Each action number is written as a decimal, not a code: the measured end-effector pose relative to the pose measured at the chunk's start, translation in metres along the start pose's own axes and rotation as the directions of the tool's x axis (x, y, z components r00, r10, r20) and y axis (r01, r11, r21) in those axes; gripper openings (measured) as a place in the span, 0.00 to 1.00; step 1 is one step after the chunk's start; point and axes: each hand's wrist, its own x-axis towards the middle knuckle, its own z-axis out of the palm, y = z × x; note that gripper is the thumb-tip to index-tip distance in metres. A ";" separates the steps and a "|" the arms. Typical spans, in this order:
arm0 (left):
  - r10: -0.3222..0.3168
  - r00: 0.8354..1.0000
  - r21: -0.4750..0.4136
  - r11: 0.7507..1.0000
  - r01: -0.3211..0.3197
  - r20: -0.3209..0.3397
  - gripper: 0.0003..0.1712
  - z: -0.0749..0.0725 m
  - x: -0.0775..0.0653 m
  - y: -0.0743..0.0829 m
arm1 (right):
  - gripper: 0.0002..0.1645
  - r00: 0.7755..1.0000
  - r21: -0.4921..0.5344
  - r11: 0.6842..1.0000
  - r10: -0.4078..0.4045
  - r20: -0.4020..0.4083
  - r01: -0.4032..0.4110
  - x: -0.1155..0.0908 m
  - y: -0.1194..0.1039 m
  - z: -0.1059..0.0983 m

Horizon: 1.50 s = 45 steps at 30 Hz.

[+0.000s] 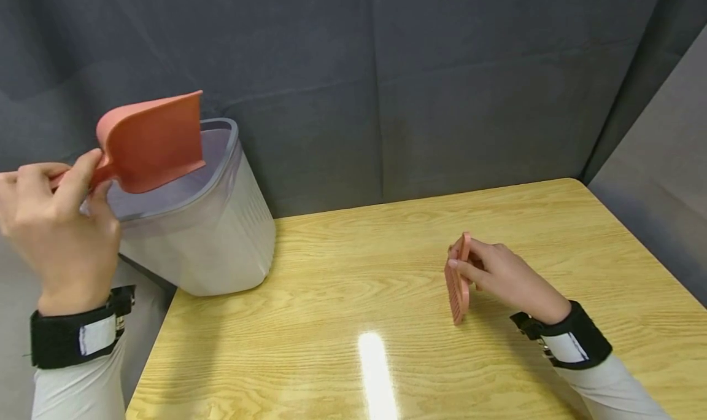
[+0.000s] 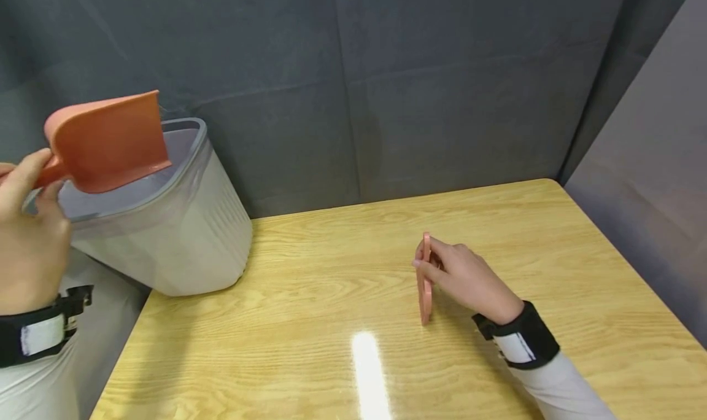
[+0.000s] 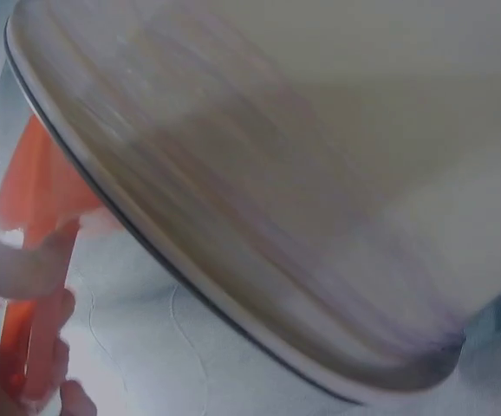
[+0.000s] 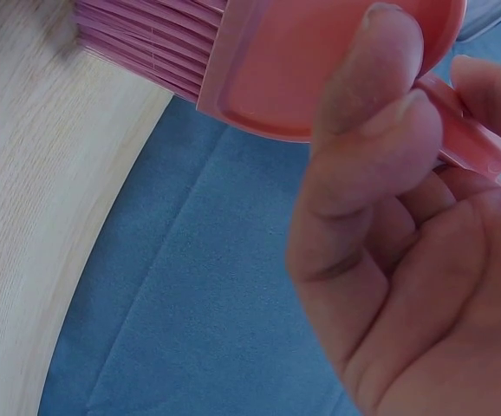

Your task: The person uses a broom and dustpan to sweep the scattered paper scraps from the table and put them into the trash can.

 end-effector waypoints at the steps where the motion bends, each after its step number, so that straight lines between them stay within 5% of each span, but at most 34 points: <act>1: -0.030 0.999 -0.005 1.000 0.030 -0.019 0.15 0.000 0.000 0.001 | 0.17 1.000 -0.002 1.000 0.003 0.000 -0.003 0.000 0.000 0.000; 7: -0.219 0.965 -0.122 0.972 0.202 -0.147 0.16 -0.003 0.000 0.009 | 0.18 1.000 0.010 1.000 0.015 0.003 -0.015 0.000 0.001 0.000; 12: -0.261 0.955 -0.226 0.948 0.226 -0.141 0.19 -0.007 -0.006 0.027 | 0.17 1.000 0.006 1.000 0.021 -0.008 -0.021 -0.001 0.001 -0.002; 17: -0.141 0.988 -0.339 0.929 0.151 0.055 0.19 0.001 -0.024 0.057 | 0.16 0.999 -0.008 1.000 0.030 -0.024 -0.030 -0.002 -0.001 -0.004; 19: -0.051 0.983 -0.396 0.911 0.118 0.175 0.19 0.007 -0.035 0.070 | 0.17 0.999 -0.022 0.999 0.032 -0.025 -0.033 -0.002 -0.001 -0.003; 21: 0.024 0.961 -0.451 0.886 0.108 0.276 0.20 0.016 -0.048 0.081 | 0.17 0.999 -0.036 0.999 0.031 -0.026 -0.032 -0.001 -0.001 -0.003; 25: 0.134 0.872 -0.512 0.846 0.146 0.471 0.18 0.032 -0.082 0.103 | 0.16 0.999 -0.050 0.998 0.024 -0.029 -0.026 0.000 0.000 -0.001; 32: 0.203 0.639 -0.452 0.856 0.253 0.742 0.17 0.053 -0.149 0.132 | 0.14 1.000 -0.055 0.999 -0.002 -0.030 0.001 0.002 0.002 0.001; 35: 0.226 0.563 -0.438 0.856 0.275 0.795 0.17 0.061 -0.176 0.142 | 0.15 1.000 -0.053 0.999 0.008 -0.026 -0.010 0.001 0.003 0.001; 41: 0.272 0.453 -0.440 0.839 0.320 0.849 0.17 0.068 -0.215 0.156 | 0.15 1.000 -0.037 0.999 0.010 -0.009 -0.010 0.002 0.003 0.001; 45: 0.288 0.411 -0.441 0.827 0.348 0.865 0.18 0.070 -0.228 0.161 | 0.16 1.000 -0.026 1.000 -0.001 -0.008 0.001 0.001 0.004 0.000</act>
